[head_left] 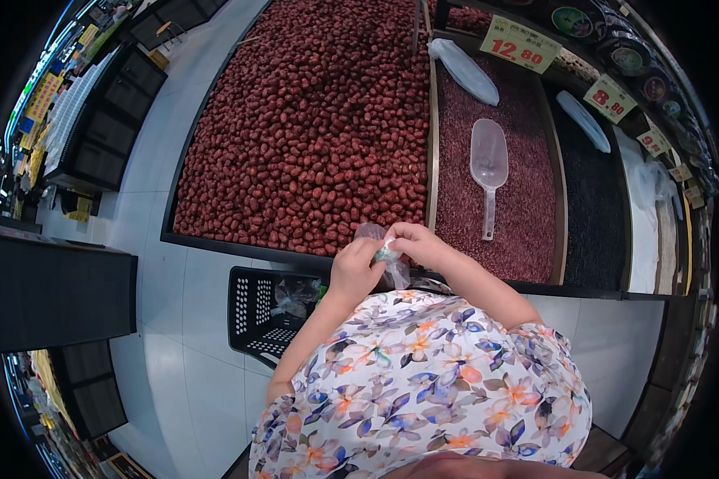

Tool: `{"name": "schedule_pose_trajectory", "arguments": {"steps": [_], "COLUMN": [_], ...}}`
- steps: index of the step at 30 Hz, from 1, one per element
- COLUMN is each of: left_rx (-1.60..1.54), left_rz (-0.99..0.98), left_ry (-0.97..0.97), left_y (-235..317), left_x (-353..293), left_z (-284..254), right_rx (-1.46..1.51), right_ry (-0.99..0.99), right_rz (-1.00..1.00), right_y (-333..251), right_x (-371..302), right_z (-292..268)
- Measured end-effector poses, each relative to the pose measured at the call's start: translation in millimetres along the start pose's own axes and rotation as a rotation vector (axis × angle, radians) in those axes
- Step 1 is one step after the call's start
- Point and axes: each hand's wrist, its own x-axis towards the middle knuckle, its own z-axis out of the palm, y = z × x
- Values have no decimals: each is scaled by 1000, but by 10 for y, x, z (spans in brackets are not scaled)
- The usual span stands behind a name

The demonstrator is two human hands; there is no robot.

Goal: The person bags and ties plastic bags of different grains and legumes from open bins, including light-colored rice, black beans, red beans, and red dates, placing them into a handheld shopping basket.

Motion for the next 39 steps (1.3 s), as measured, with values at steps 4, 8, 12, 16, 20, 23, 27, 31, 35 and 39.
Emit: {"name": "schedule_pose_trajectory", "arguments": {"steps": [4, 8, 12, 16, 20, 23, 27, 31, 35, 39], "left_rx": [-52, -149, -287, -870, -658, 123, -120, -986, -1017, -1155], "left_rz": [-50, -152, -391, -704, -532, -199, -312, -816, -657, -564], "left_ry": [46, 154, 196, 299, 217, 20, 137, 279, 372, 356], "left_y": [0, -5, -26, -178, -243, -33, -139, -441, -328, -158], "left_x": [-35, -55, -87, -151, -143, 21, -31, -123, -8, 154], "left_z": [15, 46, 65, 150, 109, -69, -72, -83, -149, -204], "right_rx": [-154, -662, -789, -819, -638, -509, -372, -351, 43, 386], "right_ry": [-92, -127, -139, -38, -35, 0, -15, -16, -173, -125], "right_rz": [-82, -361, -366, -497, -302, -251, -243, -237, -170, -71], "right_y": [-9, -233, -308, -239, -183, -140, -140, -108, -220, -235], "right_x": [65, 93, 133, 166, 177, 224, 222, 175, 126, 154], "right_z": [-58, -82, 1, 68, 47, -42, -44, -73, -100, -84]}}
